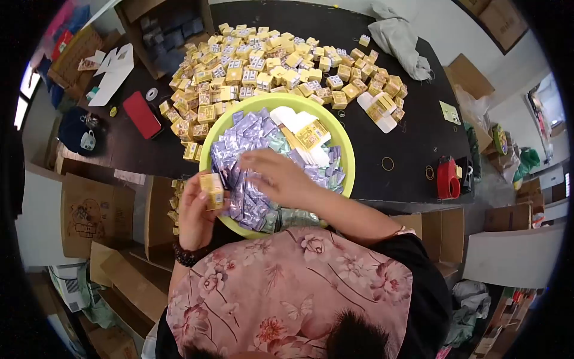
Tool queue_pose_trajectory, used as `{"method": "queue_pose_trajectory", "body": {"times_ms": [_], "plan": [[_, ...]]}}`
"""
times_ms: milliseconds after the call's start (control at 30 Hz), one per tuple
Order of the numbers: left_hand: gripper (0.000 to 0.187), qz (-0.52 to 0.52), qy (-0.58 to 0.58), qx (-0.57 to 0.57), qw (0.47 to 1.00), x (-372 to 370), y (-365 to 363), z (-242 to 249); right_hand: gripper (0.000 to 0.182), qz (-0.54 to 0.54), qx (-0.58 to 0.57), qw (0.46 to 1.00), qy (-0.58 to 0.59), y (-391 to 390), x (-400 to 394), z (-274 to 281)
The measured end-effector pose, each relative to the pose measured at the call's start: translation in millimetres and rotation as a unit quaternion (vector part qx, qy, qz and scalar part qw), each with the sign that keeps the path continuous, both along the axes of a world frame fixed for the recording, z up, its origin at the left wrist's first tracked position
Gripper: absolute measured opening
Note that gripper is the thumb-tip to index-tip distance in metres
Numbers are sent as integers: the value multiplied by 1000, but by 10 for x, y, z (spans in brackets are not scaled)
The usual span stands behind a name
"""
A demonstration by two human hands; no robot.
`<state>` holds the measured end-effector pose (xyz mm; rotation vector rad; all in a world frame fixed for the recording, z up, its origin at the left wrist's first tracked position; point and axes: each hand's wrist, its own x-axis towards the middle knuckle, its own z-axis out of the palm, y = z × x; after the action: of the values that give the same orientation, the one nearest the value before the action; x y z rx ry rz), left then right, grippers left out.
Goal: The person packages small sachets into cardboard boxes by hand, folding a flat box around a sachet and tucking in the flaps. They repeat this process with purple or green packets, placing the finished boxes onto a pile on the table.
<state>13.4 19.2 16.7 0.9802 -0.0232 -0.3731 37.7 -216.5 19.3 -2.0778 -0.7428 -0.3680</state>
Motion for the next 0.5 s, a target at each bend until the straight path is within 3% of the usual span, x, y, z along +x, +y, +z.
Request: {"method": "queue_pose_trajectory", "body": {"times_ms": [33, 67, 100, 133, 167, 200, 267, 333, 467, 500], "plan": [[39, 59, -15, 42, 997, 10, 154, 12, 34, -107, -28, 994, -13, -194, 80, -39], [40, 121, -31, 82, 989, 24, 321, 21, 39, -223, -126, 967, 4, -417, 164, -84], [45, 180, -50, 129, 974, 37, 517, -21, 45, -329, -222, 918, 20, -627, 248, -126], [51, 204, -85, 240, 945, 95, 808, -220, 51, -353, -302, 882, 75, -768, 297, -187], [56, 225, -116, 350, 902, 119, 1052, -407, 57, -371, -379, 838, 130, -849, 315, -244], [64, 244, -154, 566, 772, 77, 1134, -403, 57, -361, -378, 842, 132, -868, 318, -281], [65, 269, -178, 654, 685, 34, 1081, -471, 62, -356, -381, 838, 160, -843, 362, -339], [63, 239, -230, 637, 696, 23, 846, -405, 64, -347, -348, 855, 163, -825, 386, -322], [56, 170, -295, 592, 730, 62, 254, -285, 69, -364, -347, 837, 217, -781, 417, -236], [55, 157, -327, 600, 713, 72, 151, -276, 71, -364, -348, 831, 238, -765, 419, -198]]}}
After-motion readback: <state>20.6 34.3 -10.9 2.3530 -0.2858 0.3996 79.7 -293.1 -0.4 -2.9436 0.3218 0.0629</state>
